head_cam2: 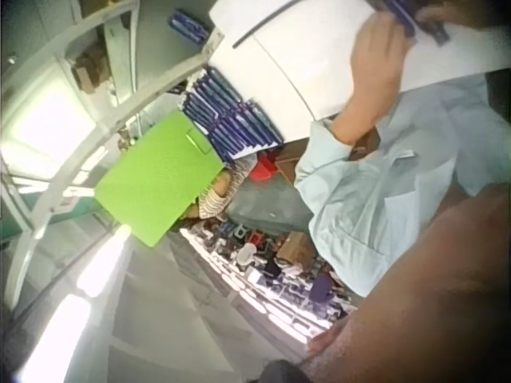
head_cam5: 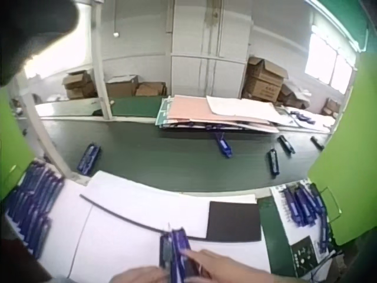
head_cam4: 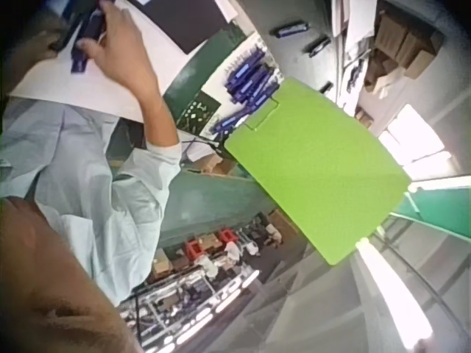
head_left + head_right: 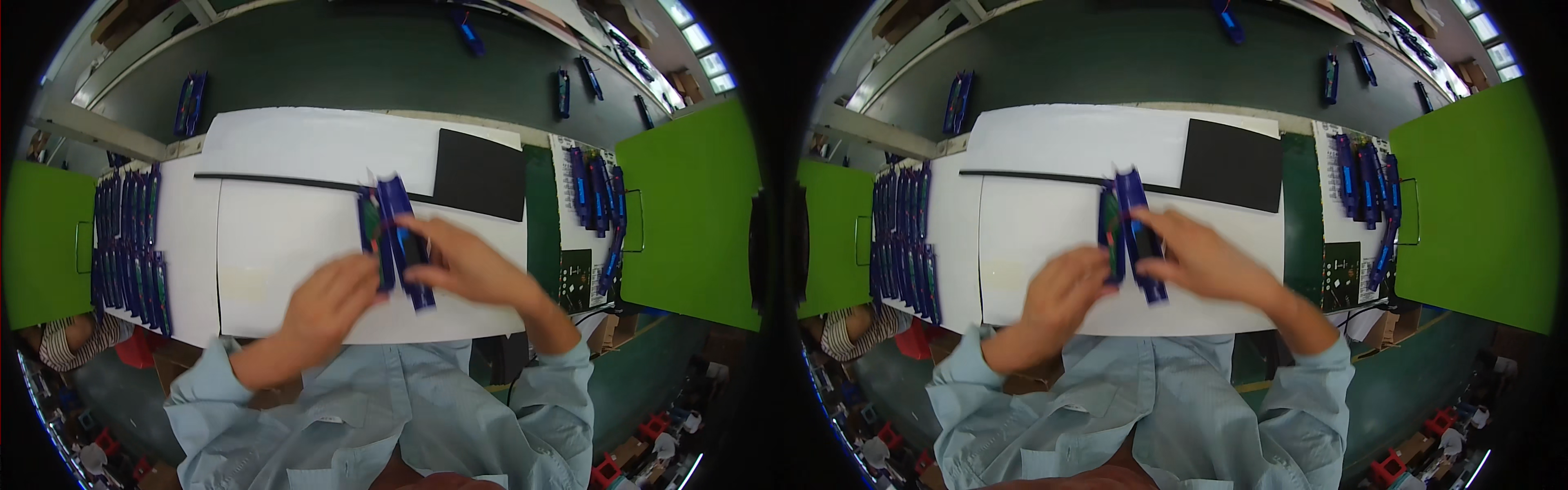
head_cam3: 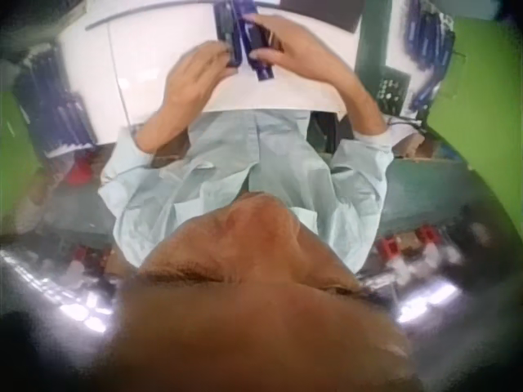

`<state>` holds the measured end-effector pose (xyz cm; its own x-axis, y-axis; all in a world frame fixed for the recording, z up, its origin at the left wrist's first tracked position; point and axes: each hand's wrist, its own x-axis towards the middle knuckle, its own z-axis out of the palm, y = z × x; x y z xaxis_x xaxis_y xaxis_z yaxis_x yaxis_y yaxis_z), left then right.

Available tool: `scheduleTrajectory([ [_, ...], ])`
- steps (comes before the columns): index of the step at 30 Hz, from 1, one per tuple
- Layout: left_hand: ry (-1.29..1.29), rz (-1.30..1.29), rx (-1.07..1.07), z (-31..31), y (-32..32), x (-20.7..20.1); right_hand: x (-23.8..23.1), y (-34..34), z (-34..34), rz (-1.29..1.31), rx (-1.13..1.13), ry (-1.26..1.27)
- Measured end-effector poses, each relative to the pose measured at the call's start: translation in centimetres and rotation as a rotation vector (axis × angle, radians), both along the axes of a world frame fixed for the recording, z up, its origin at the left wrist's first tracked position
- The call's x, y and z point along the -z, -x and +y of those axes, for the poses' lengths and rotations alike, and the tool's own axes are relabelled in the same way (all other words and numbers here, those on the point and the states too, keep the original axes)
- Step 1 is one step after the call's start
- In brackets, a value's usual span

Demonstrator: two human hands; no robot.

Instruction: The person repeatedly picks up blue plastic casings and small black foam pieces from a white table, inserts the foam into the casings, and places the assembled units on a green conveyor belt. The person handles the items one at a time throughout the clip.

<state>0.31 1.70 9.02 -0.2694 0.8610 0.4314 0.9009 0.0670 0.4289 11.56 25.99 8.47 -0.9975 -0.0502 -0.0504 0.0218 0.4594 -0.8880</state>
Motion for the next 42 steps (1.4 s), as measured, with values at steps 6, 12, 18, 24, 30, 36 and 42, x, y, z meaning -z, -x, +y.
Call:
scheduleTrajectory([
  [6, -0.122, 0.052, 0.004, 10.5, 10.9, -0.8, 0.7, 15.5, 8.1, -0.135, 0.032, -0.052],
  [12, -0.058, 0.258, -0.053, 16.6, 22.6, 6.9, 5.5, 25.7, 14.9, -0.093, 0.179, -0.160],
  [18, 0.302, -0.098, 0.041, 10.5, 16.2, 6.1, 10.0, 30.3, 23.8, 0.346, 0.900, -0.950],
  [24, 0.246, 0.030, -0.007, 7.3, 11.4, 7.7, 12.4, 30.1, 28.4, 0.134, 0.837, -0.895],
  [30, 0.129, -0.024, -0.094, 8.5, 11.1, 8.6, 11.4, 20.4, 33.6, 0.145, 1.086, -0.964],
  [36, 0.035, -0.027, 0.002, 9.5, 11.3, 9.9, 12.3, 10.6, 37.9, -0.188, 1.114, -1.053],
  [42, 0.009, -0.185, -0.157, 6.8, 9.4, 8.1, 7.7, 8.8, 25.4, 0.133, 0.897, -0.533],
])
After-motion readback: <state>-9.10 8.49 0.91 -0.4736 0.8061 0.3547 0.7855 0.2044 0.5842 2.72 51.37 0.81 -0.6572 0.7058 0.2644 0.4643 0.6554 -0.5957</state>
